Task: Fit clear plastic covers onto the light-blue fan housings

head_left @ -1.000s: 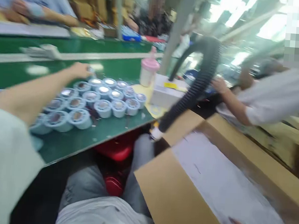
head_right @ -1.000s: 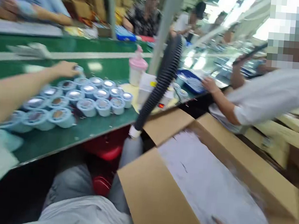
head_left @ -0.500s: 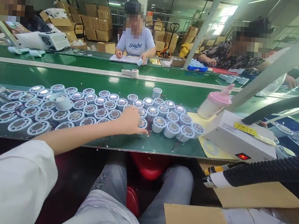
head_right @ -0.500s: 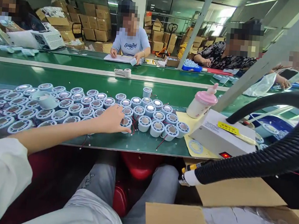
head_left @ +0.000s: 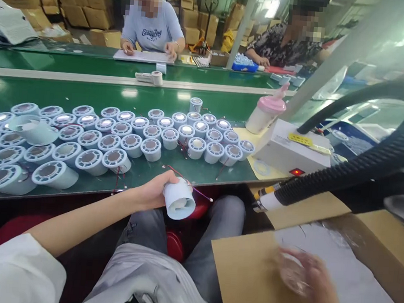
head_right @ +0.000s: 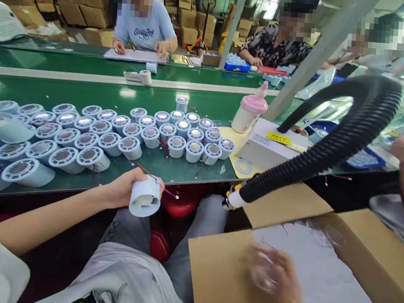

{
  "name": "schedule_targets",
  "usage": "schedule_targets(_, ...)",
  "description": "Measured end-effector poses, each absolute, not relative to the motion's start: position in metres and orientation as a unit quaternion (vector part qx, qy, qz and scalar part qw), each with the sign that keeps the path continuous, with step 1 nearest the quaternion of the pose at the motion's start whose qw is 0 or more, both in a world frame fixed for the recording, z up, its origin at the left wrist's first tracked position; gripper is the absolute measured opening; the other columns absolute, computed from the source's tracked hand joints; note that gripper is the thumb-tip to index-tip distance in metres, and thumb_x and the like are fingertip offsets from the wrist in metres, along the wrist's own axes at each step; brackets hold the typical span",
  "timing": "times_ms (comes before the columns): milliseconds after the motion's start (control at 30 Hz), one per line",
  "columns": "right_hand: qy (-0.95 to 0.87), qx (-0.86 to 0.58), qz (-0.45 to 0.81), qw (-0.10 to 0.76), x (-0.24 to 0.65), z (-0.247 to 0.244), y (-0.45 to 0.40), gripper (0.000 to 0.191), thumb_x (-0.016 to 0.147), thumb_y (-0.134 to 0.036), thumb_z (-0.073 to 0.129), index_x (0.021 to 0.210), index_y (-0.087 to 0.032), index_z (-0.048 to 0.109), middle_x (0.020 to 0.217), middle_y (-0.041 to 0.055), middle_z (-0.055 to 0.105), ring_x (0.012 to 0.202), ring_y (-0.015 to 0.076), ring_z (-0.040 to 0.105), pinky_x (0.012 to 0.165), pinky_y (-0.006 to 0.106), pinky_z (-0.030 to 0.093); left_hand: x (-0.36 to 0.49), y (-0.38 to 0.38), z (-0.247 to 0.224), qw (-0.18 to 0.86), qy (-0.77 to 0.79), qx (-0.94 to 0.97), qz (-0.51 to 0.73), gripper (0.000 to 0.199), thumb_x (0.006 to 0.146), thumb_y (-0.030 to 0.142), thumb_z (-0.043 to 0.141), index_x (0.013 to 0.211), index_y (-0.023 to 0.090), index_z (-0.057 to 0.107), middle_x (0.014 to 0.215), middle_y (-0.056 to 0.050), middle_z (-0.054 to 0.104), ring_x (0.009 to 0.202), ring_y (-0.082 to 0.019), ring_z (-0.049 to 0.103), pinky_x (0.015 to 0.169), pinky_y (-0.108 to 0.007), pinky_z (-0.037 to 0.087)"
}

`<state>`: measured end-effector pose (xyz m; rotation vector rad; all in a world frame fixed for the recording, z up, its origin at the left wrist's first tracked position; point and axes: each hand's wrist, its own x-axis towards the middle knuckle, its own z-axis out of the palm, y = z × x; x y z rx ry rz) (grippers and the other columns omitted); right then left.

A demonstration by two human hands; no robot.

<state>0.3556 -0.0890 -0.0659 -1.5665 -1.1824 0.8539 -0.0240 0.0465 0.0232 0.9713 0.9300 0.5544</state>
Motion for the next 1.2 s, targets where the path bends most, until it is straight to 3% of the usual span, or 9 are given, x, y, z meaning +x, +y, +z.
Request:
schedule_targets(100, -0.704, -0.49, 0.34, 0.385, 0.281, -0.034, -0.076, 0.041, 0.091, -0.057, 0.046, 0.097, -0.025, 0.07, 0.105, 0.0106, 0.071, 0.101, 0.0284, 0.067, 0.082, 0.038, 0.057, -0.002, 0.036, 0.001, 0.788, 0.416, 0.402, 0.212, 0.035, 0.063, 0.044, 0.048, 0.075, 0.013, 0.057, 0.069, -0.006, 0.057, 0.059, -0.016, 0.052, 0.054, -0.027, 0.04)
schedule_targets(300, -0.879, -0.413, 0.064, 0.228, 0.215, -0.009, -0.046, 0.045, 0.093, -0.048, 0.046, 0.13, -0.025, 0.059, 0.118, 0.0175, 0.061, 0.099, 0.0298, 0.063, 0.075, 0.041, 0.057, 0.011, 0.032, -0.022, 0.833, 0.412, 0.358, 0.09, 0.048, 0.071, 0.06, 0.063, 0.074, 0.012, 0.061, 0.061, -0.002, 0.059, 0.05, -0.01, 0.05, 0.047, -0.02, 0.038)
schedule_targets(433, -0.897, -0.418, 0.025, 0.14, 0.208, -0.008, -0.034, 0.046, 0.089, -0.039, 0.057, 0.133, -0.026, 0.056, 0.127, 0.0186, 0.058, 0.095, 0.032, 0.062, 0.068, 0.043, 0.057, 0.008, 0.033, -0.028, 0.84, 0.404, 0.363, -0.021, 0.09, 0.06, 0.095, 0.028, 0.075, 0.013, 0.061, 0.048, -0.001, 0.054, 0.034, -0.011, 0.04, 0.031, -0.022, 0.028)
schedule_targets(567, -0.881, -0.459, 0.065, 0.091, 0.205, -0.009, -0.028, 0.034, 0.083, -0.027, 0.066, 0.116, -0.019, 0.067, 0.128, 0.0181, 0.058, 0.094, 0.0332, 0.062, 0.067, 0.045, 0.057, 0.01, 0.033, -0.023, 0.828, 0.376, 0.409, -0.069, 0.092, 0.052, 0.099, 0.025, 0.081, 0.017, 0.056, 0.049, 0.003, 0.05, 0.033, -0.01, 0.037, 0.029, -0.021, 0.027)
schedule_targets(700, -0.834, -0.467, 0.263, 0.131, 0.21, -0.01, -0.03, 0.011, 0.075, -0.015, 0.073, 0.083, -0.02, 0.07, 0.124, 0.0103, 0.058, 0.104, 0.0272, 0.061, 0.079, 0.039, 0.055, 0.008, 0.033, -0.006, 0.754, 0.342, 0.56, -0.029, 0.05, 0.074, 0.066, 0.06, 0.089, 0.018, 0.058, 0.069, 0.003, 0.056, 0.052, -0.01, 0.048, 0.041, -0.019, 0.035)
schedule_targets(833, -0.746, -0.472, 0.413, 0.224, 0.213, -0.008, -0.036, 0.012, 0.075, -0.019, 0.075, 0.07, -0.02, 0.064, 0.118, 0.0076, 0.055, 0.109, 0.023, 0.058, 0.091, 0.036, 0.05, 0.004, 0.026, 0.009, 0.568, 0.357, 0.738, 0.074, 0.021, 0.085, 0.035, 0.058, 0.098, 0.019, 0.064, 0.095, -0.001, 0.064, 0.084, -0.015, 0.059, 0.074, -0.025, 0.046)
schedule_targets(933, -0.681, -0.497, 0.456, 0.287, 0.212, -0.006, -0.04, 0.016, 0.086, -0.027, 0.063, 0.072, -0.02, 0.066, 0.109, 0.0084, 0.055, 0.105, 0.0218, 0.057, 0.09, 0.036, 0.048, 0.002, 0.019, 0.008, 0.499, 0.371, 0.768, 0.152, 0.04, 0.078, 0.037, 0.07, 0.113, 0.021, 0.062, 0.107, -0.004, 0.063, 0.096, -0.019, 0.059, 0.084, -0.03, 0.045)
schedule_targets(1033, -0.606, -0.534, 0.482, 0.339, 0.209, -0.005, -0.042, 0.023, 0.087, -0.031, 0.057, 0.07, -0.019, 0.066, 0.104, 0.0089, 0.056, 0.092, 0.0201, 0.06, 0.073, 0.031, 0.05, 0.0, 0.016, -0.005, 0.474, 0.37, 0.773, 0.203, 0.065, 0.062, 0.046, 0.082, 0.119, 0.023, 0.062, 0.101, -0.005, 0.059, 0.091, -0.02, 0.059, 0.079, -0.032, 0.048)
schedule_targets(1200, -0.506, -0.568, 0.5, 0.414, 0.209, -0.006, -0.04, 0.024, 0.074, -0.029, 0.068, 0.053, -0.019, 0.063, 0.092, 0.0074, 0.063, 0.087, 0.0208, 0.062, 0.069, 0.03, 0.049, -0.001, 0.016, -0.025, 0.494, 0.309, 0.78, 0.229, 0.068, 0.058, 0.043, 0.085, 0.12, 0.023, 0.064, 0.111, -0.009, 0.057, 0.103, -0.024, 0.058, 0.089, -0.038, 0.05)
